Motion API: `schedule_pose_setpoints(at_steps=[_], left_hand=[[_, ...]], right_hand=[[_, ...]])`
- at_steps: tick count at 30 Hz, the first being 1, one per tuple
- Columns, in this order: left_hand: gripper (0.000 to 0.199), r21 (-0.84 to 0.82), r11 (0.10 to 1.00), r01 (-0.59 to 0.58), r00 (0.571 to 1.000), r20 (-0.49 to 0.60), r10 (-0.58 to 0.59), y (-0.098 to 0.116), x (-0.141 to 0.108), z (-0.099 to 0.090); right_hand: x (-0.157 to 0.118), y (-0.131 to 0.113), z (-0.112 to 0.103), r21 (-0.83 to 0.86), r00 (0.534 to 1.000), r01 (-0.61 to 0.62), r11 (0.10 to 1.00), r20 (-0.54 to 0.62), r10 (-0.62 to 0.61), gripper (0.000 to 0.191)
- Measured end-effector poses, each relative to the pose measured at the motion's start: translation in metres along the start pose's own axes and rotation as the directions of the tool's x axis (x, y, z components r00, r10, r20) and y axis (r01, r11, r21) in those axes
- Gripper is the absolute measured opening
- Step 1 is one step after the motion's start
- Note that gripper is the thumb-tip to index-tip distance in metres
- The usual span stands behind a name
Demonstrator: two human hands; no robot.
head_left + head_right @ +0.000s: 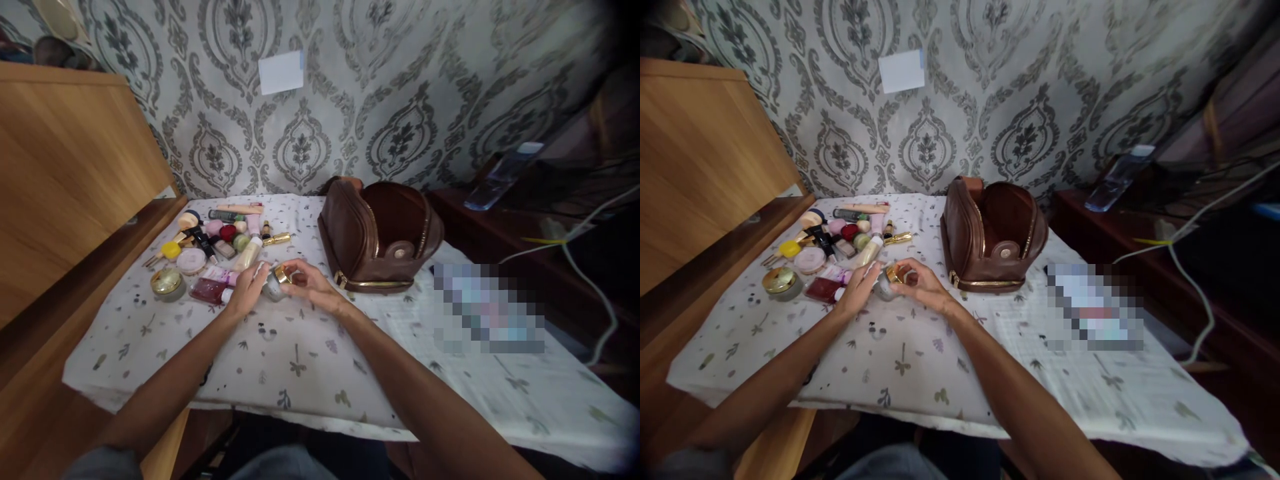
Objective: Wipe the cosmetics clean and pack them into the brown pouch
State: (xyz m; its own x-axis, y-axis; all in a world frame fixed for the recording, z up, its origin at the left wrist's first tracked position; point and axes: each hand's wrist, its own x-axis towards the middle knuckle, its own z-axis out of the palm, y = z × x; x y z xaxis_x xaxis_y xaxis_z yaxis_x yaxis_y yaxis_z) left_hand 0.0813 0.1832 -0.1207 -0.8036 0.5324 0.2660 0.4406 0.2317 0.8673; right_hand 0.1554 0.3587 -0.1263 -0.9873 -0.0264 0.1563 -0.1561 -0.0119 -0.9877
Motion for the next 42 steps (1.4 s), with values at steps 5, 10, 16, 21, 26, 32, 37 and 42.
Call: schedule_pose_setpoints(at_steps=[5,10,16,21,26,32,37,42], left_hand=[[0.036,0.204,0.942,-0.268,0.963,0.048,0.263,0.006,-0.006,-0.001],[0.065,0.355,0.869,-0.345,0.938,0.138,0.316,0.002,-0.013,0.002],[0.065,0.376,0.884,-0.278,0.96,0.136,0.244,-0.001,-0.011,0.002],[0.056,0.314,0.895,-0.315,0.948,0.142,0.284,-0.005,-0.005,-0.004],[0.038,0.294,0.854,-0.43,0.903,0.115,0.415,-0.005,-0.003,-0.005],[0.049,0.379,0.789,-0.483,0.875,0.175,0.452,-0.007,-0.004,-0.005],[0.078,0.488,0.784,-0.383,0.924,0.21,0.321,-0.012,-0.004,-0.002],[0.068,0.475,0.802,-0.363,0.931,0.214,0.295,-0.013,-0.002,-0.004]], right_hand=[[0.003,0.005,-0.006,-0.199,0.996,0.058,0.978,-0.048,-0.069,0.056],[0.006,0.011,-0.009,-0.303,0.992,0.024,0.953,-0.11,-0.059,0.049],[0.005,0.006,-0.017,-0.125,0.999,-0.046,0.991,-0.02,0.044,0.051],[0.006,0.01,-0.021,-0.072,0.998,-0.068,0.995,-0.01,0.067,0.062],[0.006,0.011,-0.015,-0.163,0.995,-0.074,0.984,-0.071,0.063,0.051],[0.006,0.01,-0.013,-0.13,0.99,-0.101,0.986,-0.111,0.087,0.044],[0.005,0.009,-0.02,-0.01,0.995,-0.096,0.995,-0.025,0.096,0.057],[0.004,0.011,-0.02,-0.008,0.996,-0.082,0.997,-0.036,0.081,0.067]])
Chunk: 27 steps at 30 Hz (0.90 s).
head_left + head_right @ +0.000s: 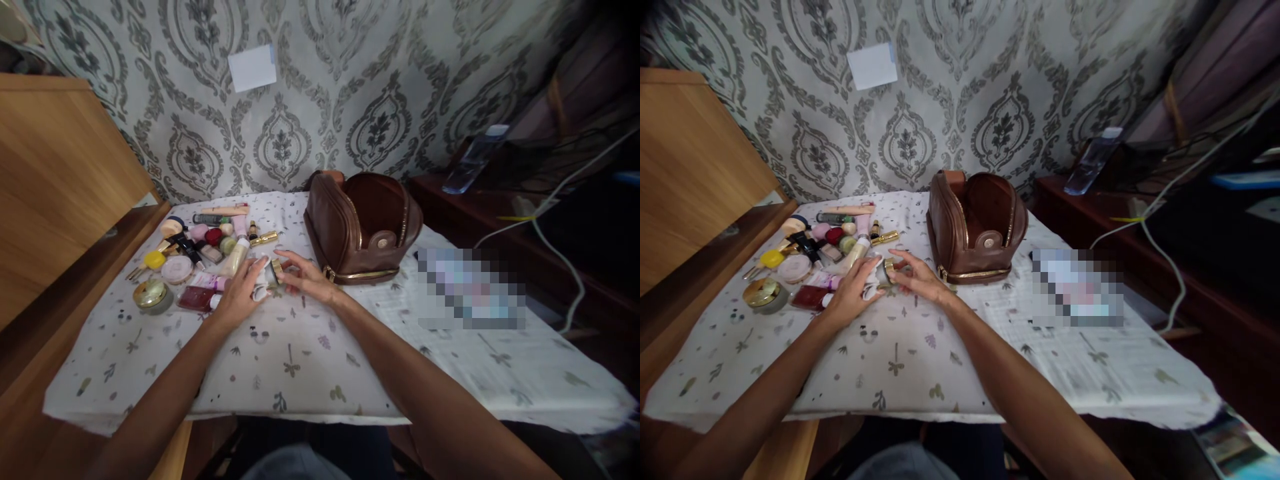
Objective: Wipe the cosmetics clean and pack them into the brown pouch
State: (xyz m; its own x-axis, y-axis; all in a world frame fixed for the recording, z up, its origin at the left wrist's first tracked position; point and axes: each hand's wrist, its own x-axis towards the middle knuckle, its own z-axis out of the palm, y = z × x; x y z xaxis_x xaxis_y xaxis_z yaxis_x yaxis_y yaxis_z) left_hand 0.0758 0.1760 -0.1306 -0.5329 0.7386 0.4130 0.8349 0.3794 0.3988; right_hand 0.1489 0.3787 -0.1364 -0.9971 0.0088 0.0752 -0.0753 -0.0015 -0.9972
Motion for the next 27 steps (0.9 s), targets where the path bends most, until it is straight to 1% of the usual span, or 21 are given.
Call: schedule_pose_setpoints(at_steps=[4,8,11,15,18,19,21,23,25,27], left_hand=[[0.057,-0.036,0.997,-0.074,0.997,-0.013,0.074,0.0,0.001,-0.003],[0.045,-0.043,0.992,-0.121,0.992,-0.05,0.119,0.003,0.002,-0.004],[0.046,-0.041,0.994,-0.105,0.993,-0.057,0.103,0.004,0.003,-0.002],[0.057,-0.017,0.998,-0.057,0.998,-0.034,0.057,0.003,0.003,0.0],[0.061,0.013,0.999,-0.047,0.998,-0.032,0.047,-0.001,-0.002,0.002],[0.06,0.028,0.998,-0.049,0.997,-0.052,0.051,-0.003,-0.003,0.003],[0.057,0.051,0.996,-0.069,0.994,-0.078,0.073,-0.009,-0.005,0.007],[0.058,0.064,0.993,-0.098,0.99,-0.1,0.104,-0.015,-0.005,0.013],[0.058,0.073,0.988,-0.133,0.982,-0.127,0.141,-0.018,-0.004,0.017],[0.057,0.083,0.985,-0.153,0.974,-0.154,0.165,-0.019,-0.003,0.019]], right_hand=[[0.003,0.005,0.003,-0.07,0.997,0.055,0.996,-0.055,-0.058,0.051],[0.006,0.009,0.004,-0.147,0.993,0.047,0.988,-0.097,-0.061,0.044],[0.006,0.011,0.003,-0.111,0.993,0.048,0.993,-0.1,-0.059,0.049],[0.003,0.01,0.003,-0.027,0.994,0.08,0.996,-0.078,-0.081,0.066],[-0.003,0.004,0.006,0.038,0.998,0.048,0.998,-0.04,-0.047,0.077],[-0.004,0.002,0.007,0.046,0.999,0.031,0.998,-0.03,-0.029,0.077],[-0.006,-0.001,0.01,0.057,0.999,0.01,0.998,-0.039,-0.007,0.07],[-0.006,-0.004,0.011,0.018,0.998,-0.04,0.999,-0.056,0.041,0.064],[-0.007,-0.006,0.011,-0.065,0.991,-0.1,0.993,-0.097,0.093,0.056],[-0.008,-0.008,0.013,-0.139,0.985,-0.123,0.983,-0.135,0.104,0.05]])
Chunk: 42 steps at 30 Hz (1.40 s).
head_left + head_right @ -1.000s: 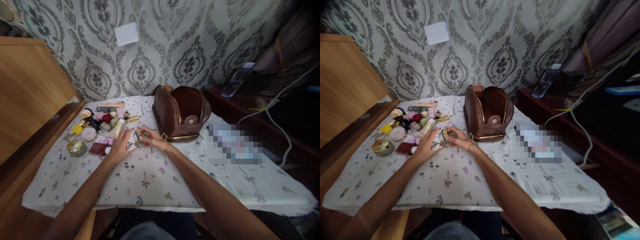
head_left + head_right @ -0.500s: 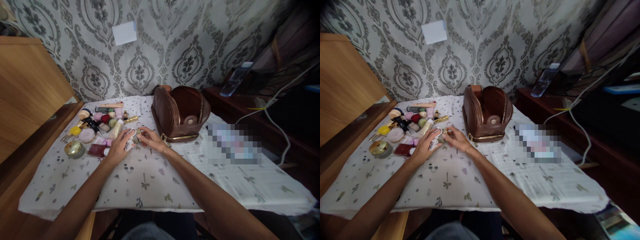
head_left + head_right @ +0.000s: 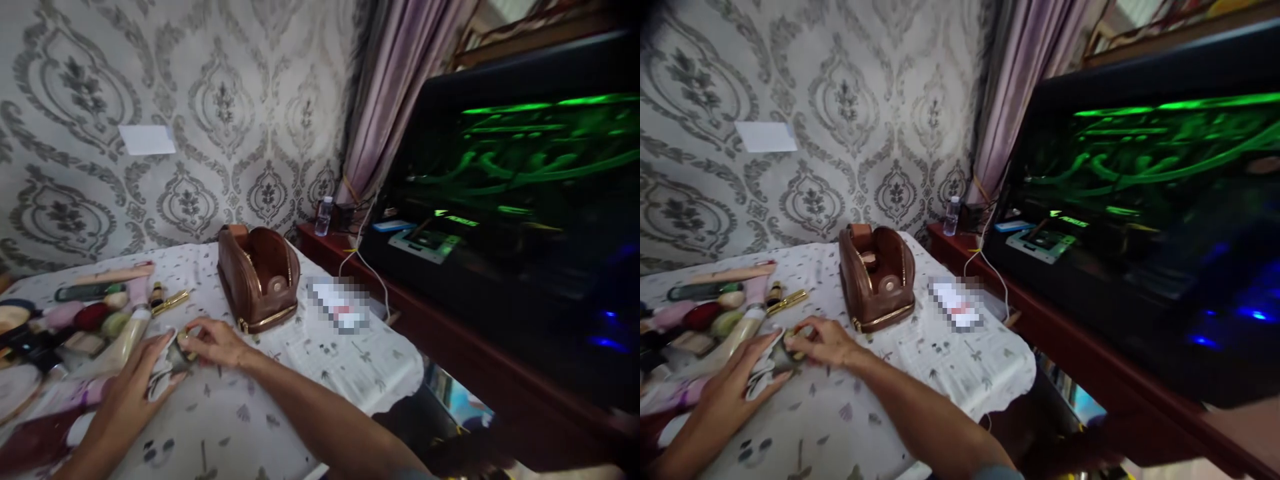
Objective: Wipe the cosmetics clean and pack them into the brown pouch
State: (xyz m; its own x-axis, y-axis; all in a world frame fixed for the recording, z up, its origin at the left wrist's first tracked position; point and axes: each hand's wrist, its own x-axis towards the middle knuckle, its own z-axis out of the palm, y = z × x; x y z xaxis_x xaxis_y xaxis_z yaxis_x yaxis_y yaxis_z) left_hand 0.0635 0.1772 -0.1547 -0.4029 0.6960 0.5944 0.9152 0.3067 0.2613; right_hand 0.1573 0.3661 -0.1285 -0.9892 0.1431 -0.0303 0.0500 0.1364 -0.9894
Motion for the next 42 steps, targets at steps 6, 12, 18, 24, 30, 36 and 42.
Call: schedule_pose_setpoints(at_steps=[6,12,18,24,30,36,42], left_hand=[[0.051,-0.002,1.0,-0.018,0.999,-0.04,0.018,-0.006,0.001,0.001],[0.038,-0.071,0.997,-0.012,0.99,-0.138,0.002,-0.009,0.003,0.0],[0.035,-0.054,0.997,-0.052,0.991,-0.124,0.045,-0.005,0.006,-0.001],[0.047,-0.081,0.994,0.071,0.997,0.014,-0.07,0.009,0.01,-0.005],[0.052,-0.134,0.983,0.121,0.991,0.064,-0.113,0.013,0.012,-0.011],[0.048,-0.081,0.993,0.082,0.996,0.054,-0.078,0.022,0.01,-0.016],[0.051,-0.063,0.997,-0.049,0.999,0.018,0.05,0.027,0.01,-0.021]], right_hand=[[0.001,0.003,-0.003,-0.023,0.998,0.067,0.998,0.014,-0.066,0.059],[0.005,0.012,-0.007,0.117,0.995,0.045,0.992,0.082,-0.055,0.078],[0.004,0.007,-0.003,-0.033,1.0,0.022,0.999,-0.007,-0.023,0.066],[0.008,0.011,-0.005,0.032,0.975,0.219,0.975,0.029,-0.22,0.066],[0.016,0.022,-0.004,0.038,0.975,0.216,0.976,0.039,-0.217,0.064],[0.014,0.017,0.001,0.077,0.99,0.135,0.988,-0.04,-0.132,0.056],[0.013,0.009,0.004,0.319,0.998,0.042,0.947,-0.062,-0.023,0.055]])
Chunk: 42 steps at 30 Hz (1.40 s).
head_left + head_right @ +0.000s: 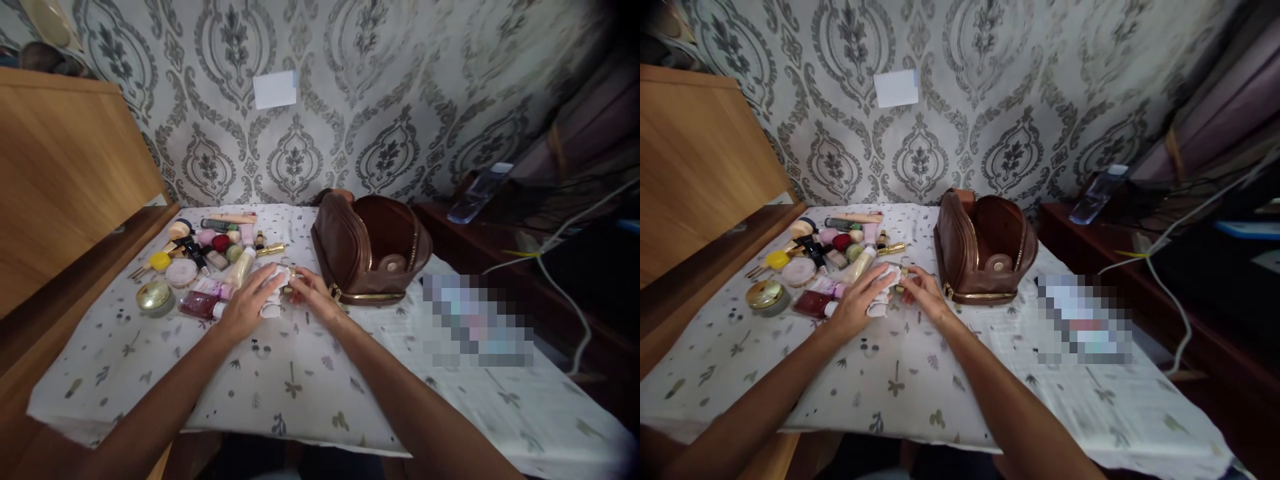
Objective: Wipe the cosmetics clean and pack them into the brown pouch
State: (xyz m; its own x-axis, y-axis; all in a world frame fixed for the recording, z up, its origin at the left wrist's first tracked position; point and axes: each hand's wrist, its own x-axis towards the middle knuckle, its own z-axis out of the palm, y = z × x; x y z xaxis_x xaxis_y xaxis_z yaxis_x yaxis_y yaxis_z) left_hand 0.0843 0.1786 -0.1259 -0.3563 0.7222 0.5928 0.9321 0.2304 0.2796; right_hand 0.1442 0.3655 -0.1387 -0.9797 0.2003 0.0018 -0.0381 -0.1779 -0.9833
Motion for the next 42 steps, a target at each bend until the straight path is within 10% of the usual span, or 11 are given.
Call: schedule_pose_setpoints(at_steps=[16,27,35,42], left_hand=[[0.05,-0.26,0.943,0.207,0.968,-0.084,-0.236,0.001,0.006,-0.005],[0.047,-0.474,0.636,0.609,0.773,0.175,-0.61,0.013,0.015,-0.011],[0.021,-0.072,0.908,0.412,0.905,-0.086,-0.417,0.006,0.006,-0.001],[0.041,0.061,0.972,0.227,0.964,-0.159,-0.216,0.011,0.0,0.0]], right_hand=[[-0.007,-0.004,0.002,0.035,0.985,0.052,0.998,0.161,-0.057,0.057],[-0.009,-0.003,0.005,0.049,0.982,0.098,0.994,0.159,-0.105,0.058],[-0.007,-0.001,0.004,0.033,0.988,0.127,0.991,0.081,-0.129,0.055],[-0.008,-0.005,0.009,0.333,0.999,0.033,0.942,0.015,-0.041,0.044]])
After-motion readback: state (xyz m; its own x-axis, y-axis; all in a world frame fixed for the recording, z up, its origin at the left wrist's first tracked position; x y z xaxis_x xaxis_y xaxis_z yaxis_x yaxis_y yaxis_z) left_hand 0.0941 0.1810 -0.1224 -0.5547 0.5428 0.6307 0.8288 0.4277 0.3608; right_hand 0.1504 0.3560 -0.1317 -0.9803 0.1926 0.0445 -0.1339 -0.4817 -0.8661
